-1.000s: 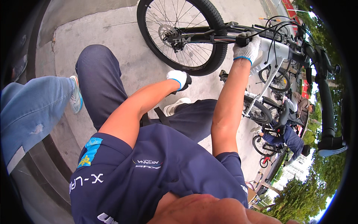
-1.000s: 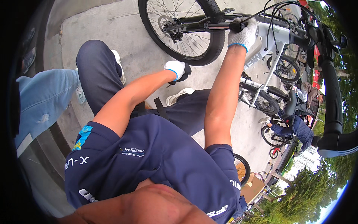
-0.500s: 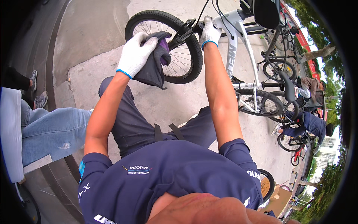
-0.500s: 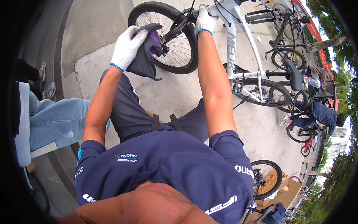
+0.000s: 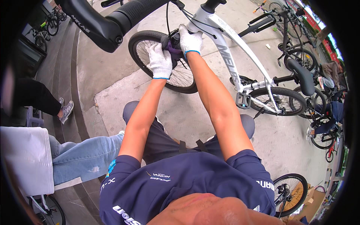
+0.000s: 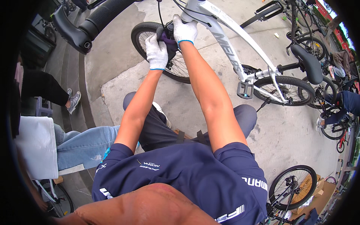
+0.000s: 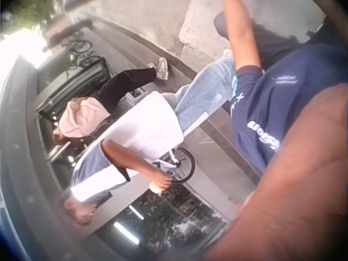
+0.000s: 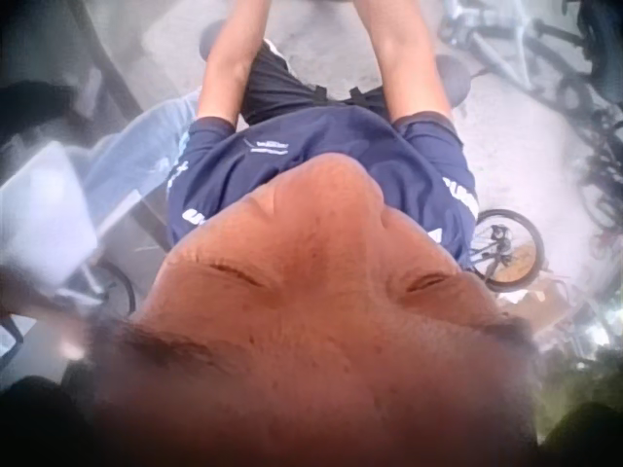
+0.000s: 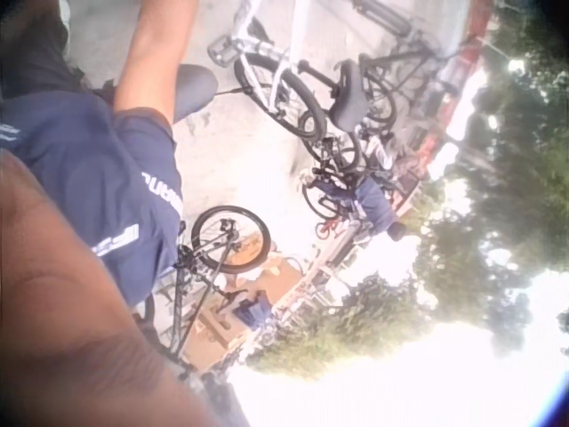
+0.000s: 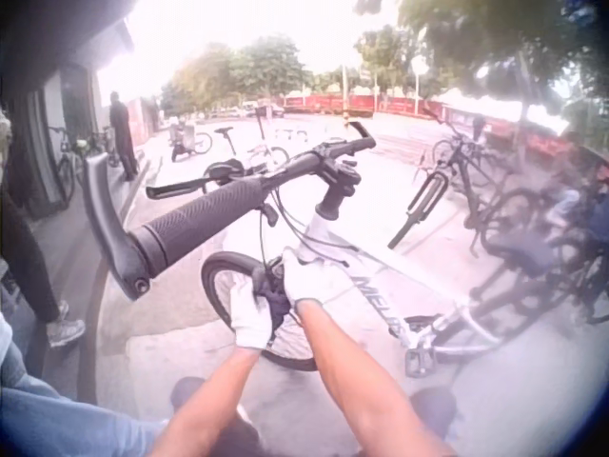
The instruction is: The person adjusts the handlebar area of a bicycle using a small tool, then wipes the frame and wheels of a white bicycle with a cloth. The person also rotates the front wheel and inspects the drivetrain while handling the bike in a workshop setting.
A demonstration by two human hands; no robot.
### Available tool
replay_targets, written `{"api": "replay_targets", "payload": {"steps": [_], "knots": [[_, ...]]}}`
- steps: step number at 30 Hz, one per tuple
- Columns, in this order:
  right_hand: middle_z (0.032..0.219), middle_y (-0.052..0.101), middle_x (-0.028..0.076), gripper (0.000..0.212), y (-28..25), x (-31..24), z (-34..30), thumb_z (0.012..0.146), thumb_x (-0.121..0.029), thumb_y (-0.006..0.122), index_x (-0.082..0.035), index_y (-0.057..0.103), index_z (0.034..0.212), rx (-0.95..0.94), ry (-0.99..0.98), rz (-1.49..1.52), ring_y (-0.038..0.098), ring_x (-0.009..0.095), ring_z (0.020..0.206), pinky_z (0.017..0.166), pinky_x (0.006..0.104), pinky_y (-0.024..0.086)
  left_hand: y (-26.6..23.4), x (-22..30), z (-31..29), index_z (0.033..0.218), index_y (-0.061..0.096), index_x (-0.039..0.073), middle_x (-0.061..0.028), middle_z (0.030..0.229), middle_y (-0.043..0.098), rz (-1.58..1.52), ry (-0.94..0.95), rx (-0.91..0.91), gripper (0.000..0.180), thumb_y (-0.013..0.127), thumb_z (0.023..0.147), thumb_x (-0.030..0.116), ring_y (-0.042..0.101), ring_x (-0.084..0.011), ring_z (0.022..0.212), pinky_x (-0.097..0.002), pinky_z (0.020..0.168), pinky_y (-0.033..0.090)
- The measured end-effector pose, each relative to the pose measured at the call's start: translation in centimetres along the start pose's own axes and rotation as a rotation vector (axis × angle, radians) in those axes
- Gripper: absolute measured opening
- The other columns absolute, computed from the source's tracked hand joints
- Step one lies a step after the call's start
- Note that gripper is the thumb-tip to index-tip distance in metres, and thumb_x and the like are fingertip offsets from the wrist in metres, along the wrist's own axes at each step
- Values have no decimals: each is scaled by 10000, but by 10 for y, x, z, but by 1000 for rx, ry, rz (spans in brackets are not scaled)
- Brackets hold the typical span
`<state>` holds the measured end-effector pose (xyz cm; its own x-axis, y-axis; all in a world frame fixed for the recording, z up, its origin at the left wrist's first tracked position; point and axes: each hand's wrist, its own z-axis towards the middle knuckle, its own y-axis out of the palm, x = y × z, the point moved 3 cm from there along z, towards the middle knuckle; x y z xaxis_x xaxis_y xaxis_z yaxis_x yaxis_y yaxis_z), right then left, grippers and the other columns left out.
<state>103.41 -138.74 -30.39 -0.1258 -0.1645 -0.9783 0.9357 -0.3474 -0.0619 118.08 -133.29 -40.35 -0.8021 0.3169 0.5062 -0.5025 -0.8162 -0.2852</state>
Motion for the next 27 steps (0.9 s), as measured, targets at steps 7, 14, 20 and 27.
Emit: {"api": "replay_targets", "payload": {"steps": [7, 14, 20, 27], "knots": [[1279, 750, 312, 838, 2, -14, -9, 844, -537, 833, 44, 584, 1394, -40, 32, -23, 702, 486, 1240, 1086, 514, 549, -17, 32, -8, 1433, 543, 45, -260, 1363, 559, 126, 18, -38, 678, 852, 855, 214, 562, -476, 1324, -575, 1136, 454], [1302, 746, 310, 883, -7, -29, -10, 823, -595, 838, 45, 609, 1386, -157, 29, -54, 701, 484, 1250, 1074, 511, 561, -6, 55, 38, 1192, 718, 10, -247, 1254, 648, 220, -217, 13, 492, 901, 791, 226, 626, -458, 1216, -540, 1058, 508], [1264, 773, 267, 824, -58, -10, -22, 875, -443, 815, -12, 553, 1527, -367, -93, -93, 733, 450, 1211, 1070, 495, 571, 3, 63, 40, 1144, 752, 39, -229, 1164, 658, 280, -313, 98, 468, 936, 772, 256, 674, -440, 1148, -536, 1010, 549], [1175, 823, 178, 502, -198, 65, -45, 972, -295, 756, 21, 715, 1360, -464, -10, -74, 793, 272, 1086, 984, 367, 609, -2, 65, 31, 1174, 734, 32, -229, 1225, 635, 183, -343, 112, 532, 952, 734, 236, 675, -415, 1182, -502, 1056, 549]]}}
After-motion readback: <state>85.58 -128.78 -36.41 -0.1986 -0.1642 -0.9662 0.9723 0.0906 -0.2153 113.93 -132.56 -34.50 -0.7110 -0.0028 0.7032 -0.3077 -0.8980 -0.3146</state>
